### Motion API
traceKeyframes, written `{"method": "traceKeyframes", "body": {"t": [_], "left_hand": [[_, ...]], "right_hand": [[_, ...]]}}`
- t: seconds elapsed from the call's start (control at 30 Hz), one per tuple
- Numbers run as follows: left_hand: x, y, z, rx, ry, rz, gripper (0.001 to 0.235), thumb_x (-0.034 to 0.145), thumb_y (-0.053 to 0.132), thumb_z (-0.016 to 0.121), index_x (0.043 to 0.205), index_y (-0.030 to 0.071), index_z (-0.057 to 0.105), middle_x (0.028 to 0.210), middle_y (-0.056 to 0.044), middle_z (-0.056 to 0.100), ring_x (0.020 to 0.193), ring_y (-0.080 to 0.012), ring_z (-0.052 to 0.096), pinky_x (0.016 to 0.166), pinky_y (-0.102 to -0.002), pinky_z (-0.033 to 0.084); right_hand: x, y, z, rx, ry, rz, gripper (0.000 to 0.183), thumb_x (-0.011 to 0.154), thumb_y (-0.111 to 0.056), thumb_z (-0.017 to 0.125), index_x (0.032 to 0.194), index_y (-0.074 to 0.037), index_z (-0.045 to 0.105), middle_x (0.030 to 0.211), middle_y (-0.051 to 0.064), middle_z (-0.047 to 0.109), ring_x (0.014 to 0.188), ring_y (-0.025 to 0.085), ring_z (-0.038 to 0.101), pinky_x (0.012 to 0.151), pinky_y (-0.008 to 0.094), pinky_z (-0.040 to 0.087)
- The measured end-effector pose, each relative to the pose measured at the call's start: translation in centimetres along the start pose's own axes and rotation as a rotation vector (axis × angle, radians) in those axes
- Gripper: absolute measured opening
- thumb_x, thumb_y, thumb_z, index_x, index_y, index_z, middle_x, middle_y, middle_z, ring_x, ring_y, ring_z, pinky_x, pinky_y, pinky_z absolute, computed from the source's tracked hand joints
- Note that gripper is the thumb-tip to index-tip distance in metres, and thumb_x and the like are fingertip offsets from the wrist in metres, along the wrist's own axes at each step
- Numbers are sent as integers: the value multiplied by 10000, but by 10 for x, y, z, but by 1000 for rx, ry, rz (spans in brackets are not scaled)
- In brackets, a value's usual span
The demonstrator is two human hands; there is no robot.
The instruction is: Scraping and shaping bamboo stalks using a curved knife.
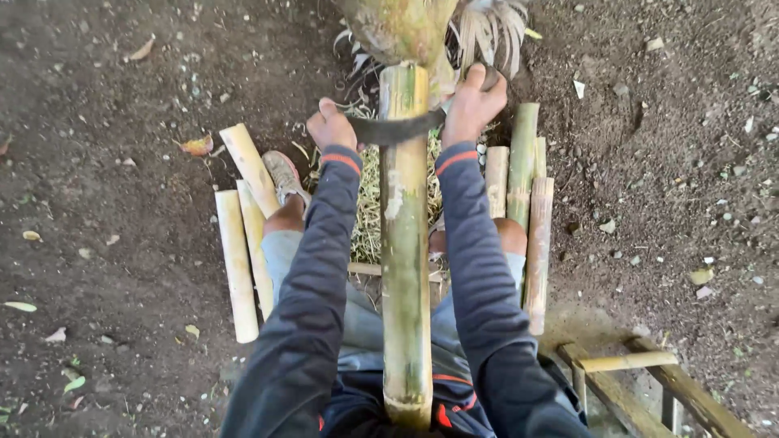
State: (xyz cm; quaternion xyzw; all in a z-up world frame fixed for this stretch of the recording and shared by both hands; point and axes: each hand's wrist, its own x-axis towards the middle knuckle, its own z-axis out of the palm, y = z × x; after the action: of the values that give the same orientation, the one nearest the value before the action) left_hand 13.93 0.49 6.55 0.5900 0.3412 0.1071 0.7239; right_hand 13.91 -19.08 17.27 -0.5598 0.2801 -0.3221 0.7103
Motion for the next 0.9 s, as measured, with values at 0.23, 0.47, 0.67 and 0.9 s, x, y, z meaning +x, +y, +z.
{"method": "traceKeyframes", "body": {"t": [0.23,0.47,0.67,0.9], "left_hand": [[-45,-52,-59,-54,15,66,506,1069,362,556,741,-20,512,714,-57,456,633,-159,420,517,-402,351],[-7,32,12,-55,14,-243,419,956,429,482,913,13,490,698,-107,561,487,-265,585,327,-406,462],[-34,-55,-37,-128,7,-80,432,1011,343,557,777,-1,439,728,-49,425,579,-188,427,463,-443,358],[-30,4,-14,-270,93,-164,422,981,380,505,783,9,476,669,-81,529,481,-220,525,379,-408,428]], "right_hand": [[-52,-25,-35,-138,-63,-68,331,952,-154,595,1192,74,572,787,62,614,511,131,566,370,305,477],[18,-2,14,-83,-37,2,222,992,-139,592,1039,65,517,768,91,574,483,164,541,404,331,531],[-47,-38,-27,-59,-95,-40,187,971,-126,565,1088,17,538,767,60,589,494,150,576,357,324,485],[0,2,-3,-73,-149,-34,223,1017,-124,610,1046,95,583,782,130,592,477,181,515,381,345,490]]}}
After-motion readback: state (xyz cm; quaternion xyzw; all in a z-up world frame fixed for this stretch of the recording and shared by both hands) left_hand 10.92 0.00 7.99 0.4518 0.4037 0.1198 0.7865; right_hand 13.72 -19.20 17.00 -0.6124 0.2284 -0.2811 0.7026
